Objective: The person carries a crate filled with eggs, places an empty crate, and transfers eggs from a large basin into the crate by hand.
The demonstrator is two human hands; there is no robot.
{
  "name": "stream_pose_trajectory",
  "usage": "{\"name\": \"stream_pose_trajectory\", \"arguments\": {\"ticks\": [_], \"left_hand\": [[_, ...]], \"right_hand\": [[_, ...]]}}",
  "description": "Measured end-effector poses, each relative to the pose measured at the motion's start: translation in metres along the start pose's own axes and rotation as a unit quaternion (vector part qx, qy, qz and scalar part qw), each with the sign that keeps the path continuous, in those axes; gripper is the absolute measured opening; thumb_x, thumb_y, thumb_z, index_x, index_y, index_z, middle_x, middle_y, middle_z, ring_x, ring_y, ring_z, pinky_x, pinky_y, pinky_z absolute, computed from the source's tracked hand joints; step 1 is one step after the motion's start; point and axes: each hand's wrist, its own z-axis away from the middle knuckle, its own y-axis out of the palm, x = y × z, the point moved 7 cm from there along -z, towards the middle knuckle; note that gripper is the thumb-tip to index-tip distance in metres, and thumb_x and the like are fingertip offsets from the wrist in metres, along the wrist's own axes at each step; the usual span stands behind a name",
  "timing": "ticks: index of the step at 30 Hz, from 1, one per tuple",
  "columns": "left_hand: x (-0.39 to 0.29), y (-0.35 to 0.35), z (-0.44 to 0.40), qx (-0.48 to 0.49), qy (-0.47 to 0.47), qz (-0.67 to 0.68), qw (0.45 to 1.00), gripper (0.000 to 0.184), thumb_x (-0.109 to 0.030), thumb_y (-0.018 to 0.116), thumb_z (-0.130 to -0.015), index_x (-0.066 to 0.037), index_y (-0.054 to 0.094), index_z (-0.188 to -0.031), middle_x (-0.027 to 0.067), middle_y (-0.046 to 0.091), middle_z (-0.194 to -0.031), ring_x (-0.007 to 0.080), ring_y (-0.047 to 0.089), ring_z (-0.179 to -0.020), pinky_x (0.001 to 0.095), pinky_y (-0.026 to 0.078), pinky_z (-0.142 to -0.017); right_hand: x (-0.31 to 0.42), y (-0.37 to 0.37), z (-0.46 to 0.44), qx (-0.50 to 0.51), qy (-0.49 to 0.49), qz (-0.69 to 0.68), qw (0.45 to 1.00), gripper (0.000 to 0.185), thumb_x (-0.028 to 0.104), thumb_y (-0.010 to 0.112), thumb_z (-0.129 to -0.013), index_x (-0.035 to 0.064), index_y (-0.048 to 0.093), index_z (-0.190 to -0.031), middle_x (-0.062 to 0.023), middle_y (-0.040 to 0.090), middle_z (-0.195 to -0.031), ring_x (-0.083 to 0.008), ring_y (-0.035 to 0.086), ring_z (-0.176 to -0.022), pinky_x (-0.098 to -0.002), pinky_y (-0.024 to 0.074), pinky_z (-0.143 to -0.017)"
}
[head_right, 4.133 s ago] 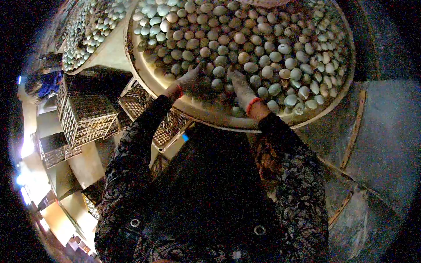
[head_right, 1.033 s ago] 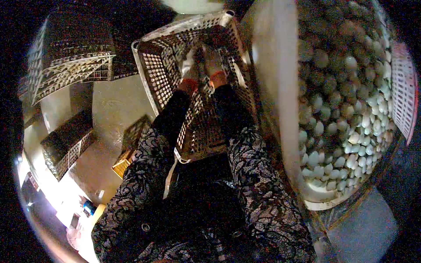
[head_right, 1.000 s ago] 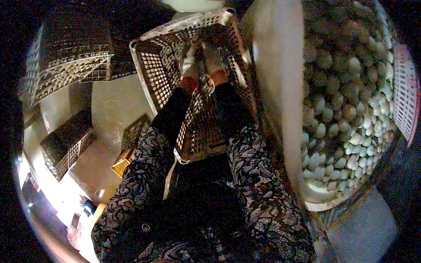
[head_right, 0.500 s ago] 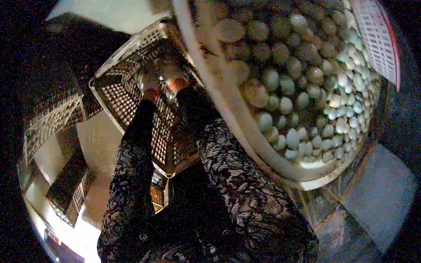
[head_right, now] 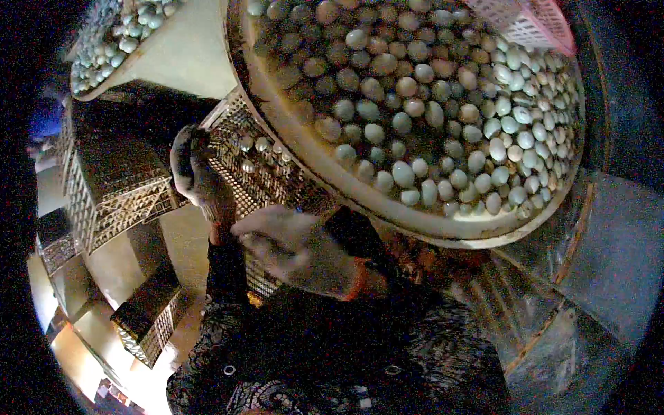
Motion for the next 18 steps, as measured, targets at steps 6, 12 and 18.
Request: {"name": "stream_pose_trajectory", "arguments": {"ticks": [6,12,18], "left_hand": [[-0.024,0.151,0.051,0.514,-0.004,-0.256,0.819,0.029,-0.014,0.055,-0.086,-0.004,0.055,-0.113,0.0103,0.062,-0.104,0.0173,0.058,-0.089,0.0289,0.046,-0.080],[0.094,0.223,0.061,0.623,0.021,-0.302,0.721,0.038,-0.027,0.050,-0.088,-0.008,0.046,-0.120,0.0113,0.061,-0.089,0.0256,0.060,-0.086,0.0360,0.048,-0.073],[0.073,0.234,0.101,0.603,0.010,-0.412,0.683,0.059,-0.048,0.049,-0.085,-0.005,0.044,-0.124,0.0173,0.061,-0.100,0.0293,0.059,-0.093,0.0359,0.048,-0.073]], "right_hand": [[-0.039,-0.170,0.043,-0.148,0.150,0.266,0.941,0.037,0.021,0.044,-0.090,0.0038,0.045,-0.123,-0.0157,0.048,-0.123,-0.0251,0.049,-0.113,-0.0344,0.0379,-0.095],[-0.129,-0.212,0.051,-0.150,0.180,0.262,0.936,0.043,0.020,0.035,-0.093,0.0082,0.035,-0.134,-0.0149,0.039,-0.135,-0.0268,0.038,-0.124,-0.0359,0.0313,-0.103],[-0.169,-0.213,0.032,-0.156,0.244,0.265,0.920,0.046,0.011,0.031,-0.089,0.0104,0.032,-0.135,-0.0121,0.037,-0.136,-0.0287,0.037,-0.124,-0.0367,0.0316,-0.103]]}}
